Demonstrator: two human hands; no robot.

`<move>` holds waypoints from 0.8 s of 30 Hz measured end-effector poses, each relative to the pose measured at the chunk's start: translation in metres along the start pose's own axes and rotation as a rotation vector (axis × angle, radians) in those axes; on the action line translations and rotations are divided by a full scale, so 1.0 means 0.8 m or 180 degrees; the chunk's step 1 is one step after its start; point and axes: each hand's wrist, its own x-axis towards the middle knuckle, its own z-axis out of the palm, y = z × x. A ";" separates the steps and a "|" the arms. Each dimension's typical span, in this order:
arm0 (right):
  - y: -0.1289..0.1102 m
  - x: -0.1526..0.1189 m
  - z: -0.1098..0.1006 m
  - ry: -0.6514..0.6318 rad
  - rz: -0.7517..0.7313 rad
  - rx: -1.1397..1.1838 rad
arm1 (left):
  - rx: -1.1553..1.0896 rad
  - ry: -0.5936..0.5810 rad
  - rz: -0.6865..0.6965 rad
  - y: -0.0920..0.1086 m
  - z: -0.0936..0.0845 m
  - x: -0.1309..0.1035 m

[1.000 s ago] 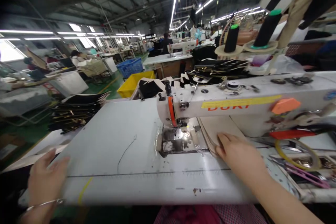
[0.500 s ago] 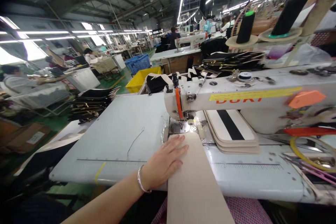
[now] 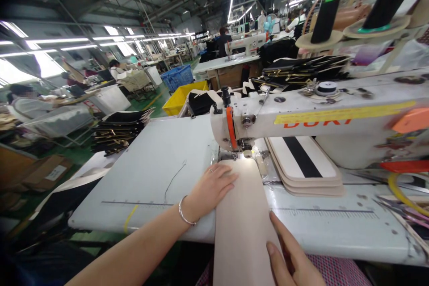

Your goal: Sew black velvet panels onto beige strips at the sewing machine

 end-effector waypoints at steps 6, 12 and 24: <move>-0.018 0.018 -0.007 0.0161 -0.0258 -0.0056 | -0.0126 0.0153 0.0160 -0.018 0.012 0.012; -0.026 0.023 -0.008 0.0252 -0.0337 -0.0098 | -0.0201 0.0223 0.0116 -0.023 0.017 0.014; -0.028 0.027 0.001 0.0299 -0.0272 -0.0059 | -0.0175 0.0287 0.0149 -0.022 0.015 0.019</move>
